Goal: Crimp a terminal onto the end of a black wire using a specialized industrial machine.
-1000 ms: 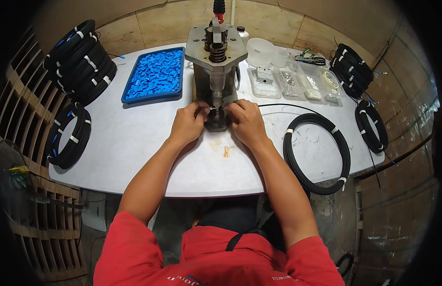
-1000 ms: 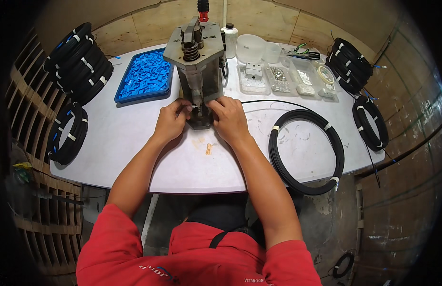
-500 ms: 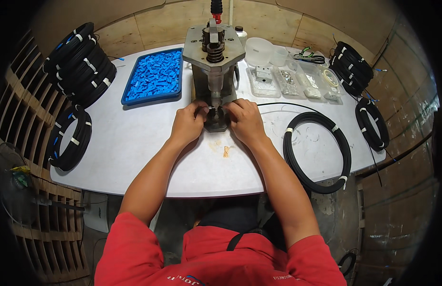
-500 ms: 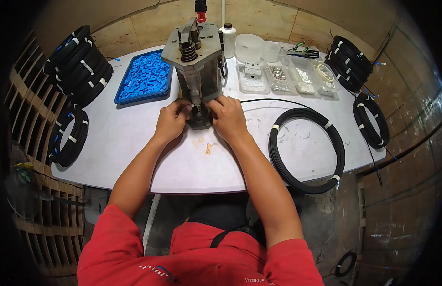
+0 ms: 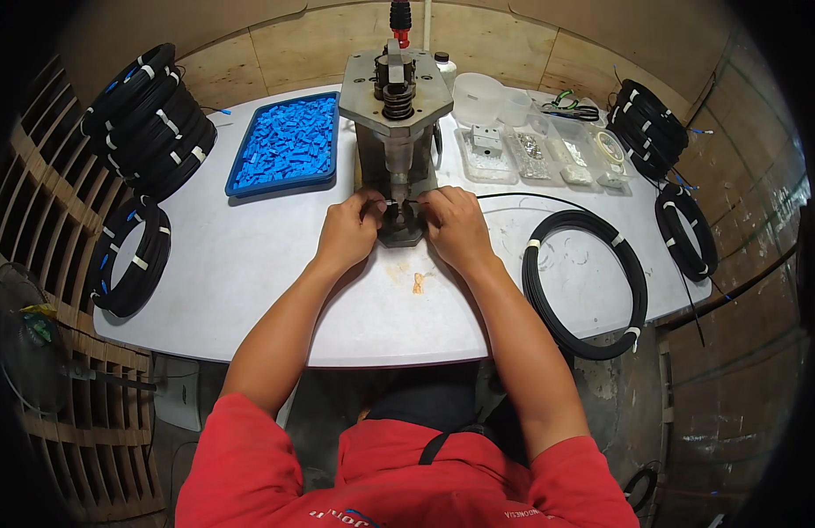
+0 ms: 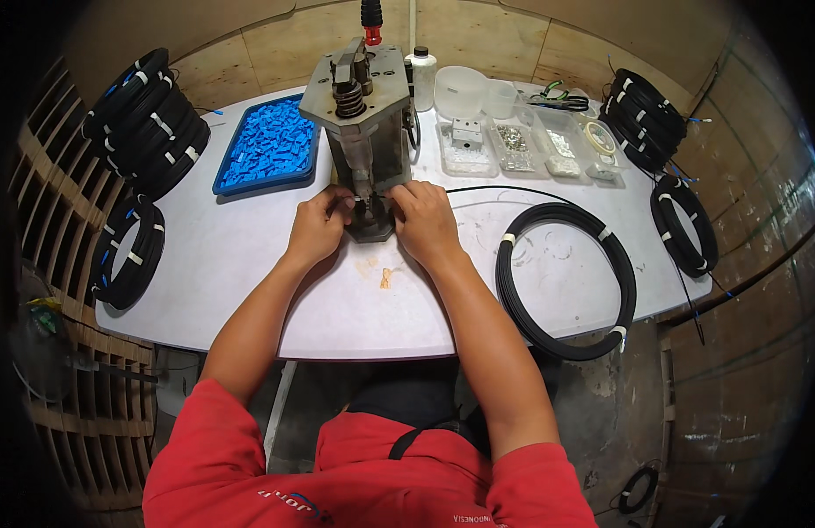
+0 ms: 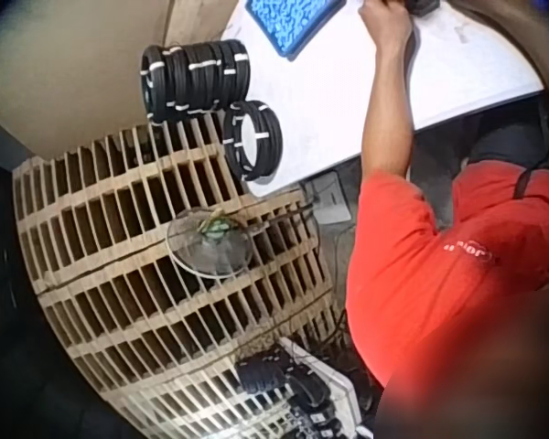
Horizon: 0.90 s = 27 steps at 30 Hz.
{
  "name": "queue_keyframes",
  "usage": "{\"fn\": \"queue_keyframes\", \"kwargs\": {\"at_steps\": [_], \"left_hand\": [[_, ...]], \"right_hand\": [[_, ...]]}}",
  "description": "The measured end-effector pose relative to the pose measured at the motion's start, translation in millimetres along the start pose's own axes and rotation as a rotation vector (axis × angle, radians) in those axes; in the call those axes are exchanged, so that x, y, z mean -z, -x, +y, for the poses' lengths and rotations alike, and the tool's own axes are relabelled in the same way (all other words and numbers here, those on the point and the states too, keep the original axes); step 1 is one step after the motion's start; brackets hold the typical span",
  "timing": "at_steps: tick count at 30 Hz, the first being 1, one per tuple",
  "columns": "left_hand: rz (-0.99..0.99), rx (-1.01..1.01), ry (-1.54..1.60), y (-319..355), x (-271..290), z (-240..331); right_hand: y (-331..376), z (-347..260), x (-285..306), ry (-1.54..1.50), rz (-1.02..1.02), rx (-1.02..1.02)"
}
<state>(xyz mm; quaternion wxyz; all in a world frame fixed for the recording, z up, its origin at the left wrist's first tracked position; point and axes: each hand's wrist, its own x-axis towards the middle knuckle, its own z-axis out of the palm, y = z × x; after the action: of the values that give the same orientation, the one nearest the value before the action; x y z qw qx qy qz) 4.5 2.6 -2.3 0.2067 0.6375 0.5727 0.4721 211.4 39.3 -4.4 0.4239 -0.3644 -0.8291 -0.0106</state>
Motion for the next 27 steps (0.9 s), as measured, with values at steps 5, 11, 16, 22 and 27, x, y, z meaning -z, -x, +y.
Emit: {"fn": "queue_keyframes", "kwargs": {"at_steps": [5,11,16,22,27], "left_hand": [[-0.006,0.007,-0.015,-0.1,0.2,1.0],[-0.009,0.011,-0.002,0.0,0.3,1.4],[0.001,0.006,-0.009,0.4,0.2,2.4],[-0.006,0.015,-0.002,-0.1,0.2,1.3],[-0.010,0.031,0.006,0.4,0.6,-0.1]], "right_hand": [[0.0,0.2,0.1,0.011,-0.001,-0.005],[0.4,0.1,0.3,0.016,0.003,-0.004],[0.4,0.6,0.3,0.023,-0.009,-0.006],[0.8,1.5,0.3,0.000,0.008,0.018],[0.7,0.2,-1.6,-0.002,0.021,0.023]]}}
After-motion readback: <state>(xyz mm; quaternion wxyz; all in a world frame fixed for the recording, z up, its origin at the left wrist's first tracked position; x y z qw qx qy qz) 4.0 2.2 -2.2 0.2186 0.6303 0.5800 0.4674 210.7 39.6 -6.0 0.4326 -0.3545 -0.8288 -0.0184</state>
